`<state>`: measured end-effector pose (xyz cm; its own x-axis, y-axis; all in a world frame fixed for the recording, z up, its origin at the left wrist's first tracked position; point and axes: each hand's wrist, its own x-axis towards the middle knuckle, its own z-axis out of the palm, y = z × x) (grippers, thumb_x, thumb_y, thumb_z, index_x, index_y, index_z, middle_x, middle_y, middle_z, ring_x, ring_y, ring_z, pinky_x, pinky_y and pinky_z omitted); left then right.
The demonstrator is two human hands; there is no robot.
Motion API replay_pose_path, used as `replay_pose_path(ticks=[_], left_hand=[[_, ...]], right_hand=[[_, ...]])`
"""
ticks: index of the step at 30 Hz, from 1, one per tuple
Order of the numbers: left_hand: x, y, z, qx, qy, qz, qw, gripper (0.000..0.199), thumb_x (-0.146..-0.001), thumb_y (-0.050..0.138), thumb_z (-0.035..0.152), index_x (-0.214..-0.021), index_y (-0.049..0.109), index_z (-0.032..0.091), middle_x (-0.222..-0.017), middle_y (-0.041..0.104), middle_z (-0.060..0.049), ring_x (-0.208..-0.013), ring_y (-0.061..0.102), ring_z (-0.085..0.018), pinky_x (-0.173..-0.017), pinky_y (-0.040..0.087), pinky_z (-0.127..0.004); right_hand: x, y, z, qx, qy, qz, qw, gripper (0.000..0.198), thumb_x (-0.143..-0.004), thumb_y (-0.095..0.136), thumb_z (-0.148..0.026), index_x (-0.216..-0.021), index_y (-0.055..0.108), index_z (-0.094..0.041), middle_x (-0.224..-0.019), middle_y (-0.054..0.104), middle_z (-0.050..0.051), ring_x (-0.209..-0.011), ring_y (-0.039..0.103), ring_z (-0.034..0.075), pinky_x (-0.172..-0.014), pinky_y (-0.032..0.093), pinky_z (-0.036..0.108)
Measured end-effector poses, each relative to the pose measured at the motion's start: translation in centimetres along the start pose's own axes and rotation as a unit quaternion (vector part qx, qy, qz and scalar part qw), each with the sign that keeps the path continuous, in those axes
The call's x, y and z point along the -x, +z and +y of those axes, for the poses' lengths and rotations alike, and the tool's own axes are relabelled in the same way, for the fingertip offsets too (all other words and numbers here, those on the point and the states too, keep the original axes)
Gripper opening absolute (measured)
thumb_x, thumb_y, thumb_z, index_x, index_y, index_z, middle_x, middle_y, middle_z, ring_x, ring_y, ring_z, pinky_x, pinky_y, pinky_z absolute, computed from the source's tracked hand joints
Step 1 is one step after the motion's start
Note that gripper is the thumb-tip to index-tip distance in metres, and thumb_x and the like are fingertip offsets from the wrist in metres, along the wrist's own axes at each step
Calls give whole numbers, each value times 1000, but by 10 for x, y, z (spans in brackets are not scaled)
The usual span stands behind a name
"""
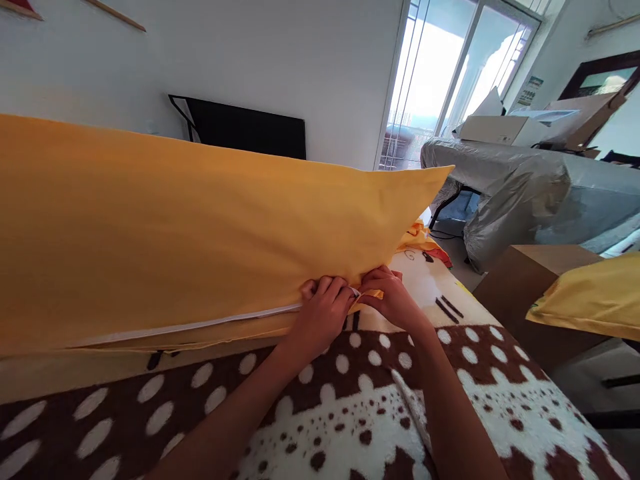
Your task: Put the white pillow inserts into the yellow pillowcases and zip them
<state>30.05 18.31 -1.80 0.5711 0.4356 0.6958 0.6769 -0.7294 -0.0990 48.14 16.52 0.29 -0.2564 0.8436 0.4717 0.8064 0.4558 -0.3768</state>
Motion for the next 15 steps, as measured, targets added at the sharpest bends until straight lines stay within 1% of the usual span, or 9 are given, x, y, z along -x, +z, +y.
replay_pose_path(ticks=[3, 7, 11, 15], left_hand=[[1, 2, -1, 22, 1, 27, 999, 11, -90, 48, 23, -83, 56, 19, -86, 58, -3, -85, 46, -20, -71, 26, -37], [2, 3, -4, 46, 12, 62, 997, 9, -89, 50, 21, -86, 57, 18, -87, 59, -4, -84, 47, -19, -70, 26, -36], [1, 0, -4, 51, 21, 55, 997, 11, -89, 49, 23, -82, 57, 19, -85, 59, -3, -84, 47, -20, -69, 25, -36], [0, -2, -3, 50, 11, 51, 997, 14, -89, 49, 24, -79, 57, 18, -83, 59, -3, -85, 47, -19, -70, 25, -36]], right_hand=[[0, -1, 1, -12, -11, 0, 1000, 12, -82, 64, -32, -75, 71, -26, -84, 66, 4, -94, 55, 21, -83, 35, 38], [0, -1, 2, -20, -5, 2, 1000, 14, -82, 63, -35, -76, 71, -26, -85, 66, 4, -94, 55, 22, -83, 34, 39], [0, 1, 3, -13, -5, -1, 1000, 15, -83, 62, -36, -77, 72, -26, -86, 66, 4, -94, 54, 22, -84, 32, 40], [0, 1, 1, -13, -10, 0, 1000, 19, -85, 60, -36, -76, 72, -26, -85, 66, 4, -93, 54, 21, -83, 34, 39]])
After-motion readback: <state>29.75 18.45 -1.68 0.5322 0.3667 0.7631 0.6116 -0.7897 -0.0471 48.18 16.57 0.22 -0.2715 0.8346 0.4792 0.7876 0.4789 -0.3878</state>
